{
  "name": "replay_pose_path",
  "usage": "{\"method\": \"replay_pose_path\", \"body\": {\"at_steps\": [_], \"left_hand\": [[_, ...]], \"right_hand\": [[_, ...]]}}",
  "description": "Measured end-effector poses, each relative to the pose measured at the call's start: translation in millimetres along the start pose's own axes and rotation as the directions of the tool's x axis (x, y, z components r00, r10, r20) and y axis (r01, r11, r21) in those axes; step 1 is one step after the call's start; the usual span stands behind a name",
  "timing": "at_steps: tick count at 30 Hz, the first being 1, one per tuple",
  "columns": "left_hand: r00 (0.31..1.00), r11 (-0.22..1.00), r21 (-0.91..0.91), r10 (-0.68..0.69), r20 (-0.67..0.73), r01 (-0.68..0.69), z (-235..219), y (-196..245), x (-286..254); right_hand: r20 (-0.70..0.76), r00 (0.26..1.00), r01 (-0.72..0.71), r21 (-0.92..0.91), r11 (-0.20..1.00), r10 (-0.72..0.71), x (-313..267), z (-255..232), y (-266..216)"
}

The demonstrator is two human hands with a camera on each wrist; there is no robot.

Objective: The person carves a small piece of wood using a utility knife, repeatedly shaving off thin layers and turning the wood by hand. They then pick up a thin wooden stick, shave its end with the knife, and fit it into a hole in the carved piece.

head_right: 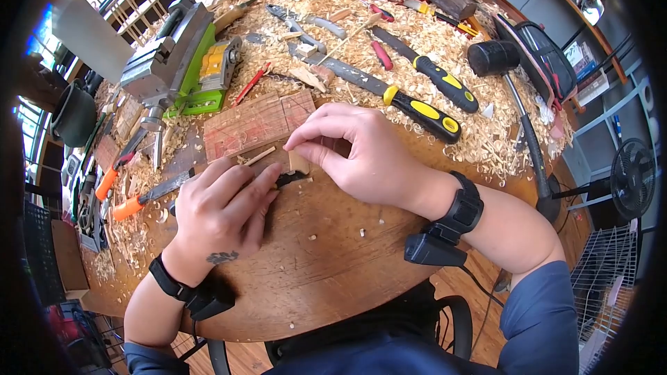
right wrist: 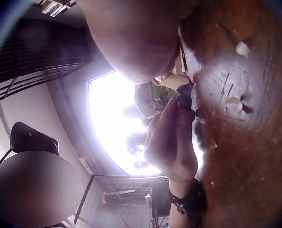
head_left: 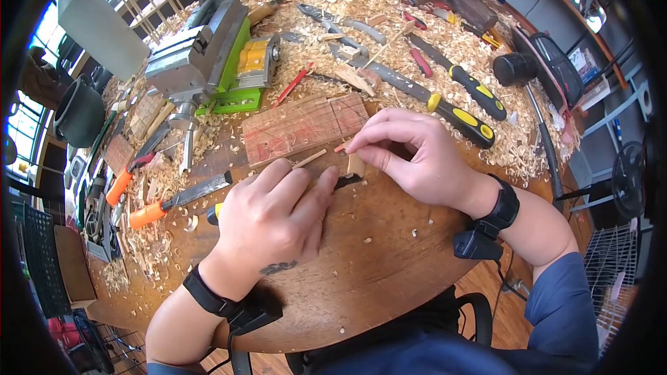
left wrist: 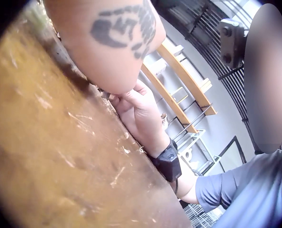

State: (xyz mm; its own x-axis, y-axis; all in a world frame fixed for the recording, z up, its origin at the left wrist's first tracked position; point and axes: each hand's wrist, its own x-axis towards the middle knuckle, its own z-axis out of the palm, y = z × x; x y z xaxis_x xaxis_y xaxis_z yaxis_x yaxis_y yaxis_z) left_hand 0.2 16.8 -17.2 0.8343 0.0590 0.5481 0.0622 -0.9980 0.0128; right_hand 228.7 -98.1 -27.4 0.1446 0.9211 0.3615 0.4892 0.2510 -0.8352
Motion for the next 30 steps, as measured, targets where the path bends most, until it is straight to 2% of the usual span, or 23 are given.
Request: {"method": "replay_pose_path", "body": {"at_steps": [2,4,7,11,17,20,22,30], "left_hand": [[0.999,1.000,-0.002,0.016,-0.035,-0.016,0.7,-2.0,0.0],[0.998,1.000,0.013,-0.001,-0.065,0.002,-1.1,-2.3,-0.2],[0.989,1.000,0.028,-0.009,-0.148,0.014,3.5,-4.8,-0.1],[0.988,0.999,0.048,-0.006,-0.155,0.013,3.7,-5.2,0.5],[1.000,1.000,0.006,-0.001,-0.027,0.001,1.1,0.8,-1.1],[0.998,0.998,-0.035,-0.055,0.020,0.055,-1.9,2.4,0.7],[0.993,1.000,0.015,-0.005,-0.120,0.007,1.6,-2.3,1.3],[0.990,0.999,0.040,0.004,-0.143,0.001,1.8,-3.7,2.5]], "right_hand": [[0.000,1.000,-0.022,0.022,1.000,0.022,-0.2,-0.5,0.4],[-0.017,0.997,0.078,-0.057,0.995,-0.079,0.3,0.2,2.8],[-0.022,0.996,0.087,-0.051,0.995,-0.089,0.6,0.7,3.0],[-0.017,0.996,0.089,-0.050,0.995,-0.090,1.1,0.4,2.6],[-0.017,0.998,0.067,-0.050,0.996,-0.068,0.5,0.4,2.8],[-0.020,0.997,0.071,-0.054,0.996,-0.073,0.3,0.4,3.0],[-0.012,0.998,0.053,-0.039,0.998,-0.054,0.2,0.2,1.7],[-0.024,0.996,0.090,-0.039,0.995,-0.091,0.6,1.1,3.2]]}}
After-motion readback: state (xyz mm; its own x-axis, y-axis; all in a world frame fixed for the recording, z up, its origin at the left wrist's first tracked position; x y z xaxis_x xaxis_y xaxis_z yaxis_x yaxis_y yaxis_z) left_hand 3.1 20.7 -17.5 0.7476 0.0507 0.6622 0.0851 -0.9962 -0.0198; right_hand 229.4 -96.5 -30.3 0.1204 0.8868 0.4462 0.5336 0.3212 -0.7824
